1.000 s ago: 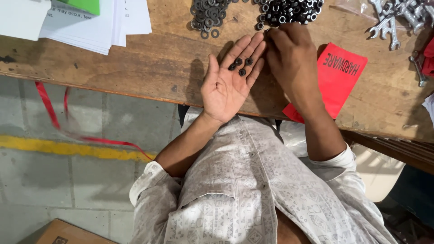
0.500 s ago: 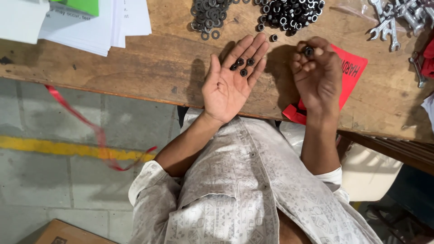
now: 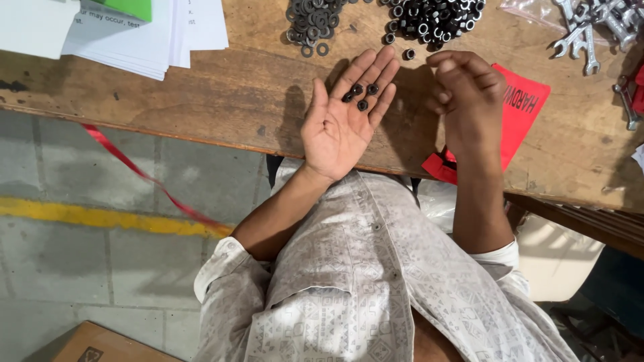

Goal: Sorting and putting metal washers and small hardware into a small red pouch and clear plastic bags.

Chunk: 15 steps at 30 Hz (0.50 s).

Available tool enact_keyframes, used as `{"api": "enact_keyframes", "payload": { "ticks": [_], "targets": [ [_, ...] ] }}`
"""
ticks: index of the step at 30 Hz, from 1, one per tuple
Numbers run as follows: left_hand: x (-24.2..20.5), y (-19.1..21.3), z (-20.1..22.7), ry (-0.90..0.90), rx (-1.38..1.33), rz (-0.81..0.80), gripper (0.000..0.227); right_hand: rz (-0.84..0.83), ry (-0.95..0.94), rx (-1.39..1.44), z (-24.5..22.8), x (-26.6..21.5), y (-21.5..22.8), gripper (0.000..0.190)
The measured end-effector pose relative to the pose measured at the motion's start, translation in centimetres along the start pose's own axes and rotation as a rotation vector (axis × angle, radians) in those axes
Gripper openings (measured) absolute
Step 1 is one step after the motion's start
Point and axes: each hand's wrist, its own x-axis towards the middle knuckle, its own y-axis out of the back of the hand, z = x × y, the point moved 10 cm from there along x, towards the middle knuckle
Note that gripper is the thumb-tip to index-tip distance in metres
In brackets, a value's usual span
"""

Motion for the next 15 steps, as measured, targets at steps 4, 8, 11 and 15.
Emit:
{"api": "enact_keyframes", "payload": {
  "ticks": [4, 8, 11, 15],
  "targets": [
    [0.0, 0.0, 0.0, -0.019, 0.017, -0.026, 0.069, 0.081, 0.436, -0.994, -4.9, 0.0, -5.0, 0.014],
    [0.0, 0.2, 0.1, -0.017, -0.002, 0.006, 0.071, -0.023, 0.536, -1.296, -5.1, -0.2, -8.3, 0.023],
    [-0.2, 0.2, 0.1, -0.017, 0.004, -0.001, 0.071, 0.01, 0.426, -0.982, -3.3, 0.2, -5.3, 0.015],
    [0.0, 0.4, 0.0, -0.017, 0.029, -0.032, 0.071, -0.087, 0.04, 0.317, -0.3, 0.8, -1.6, 0.02]
  ]
}}
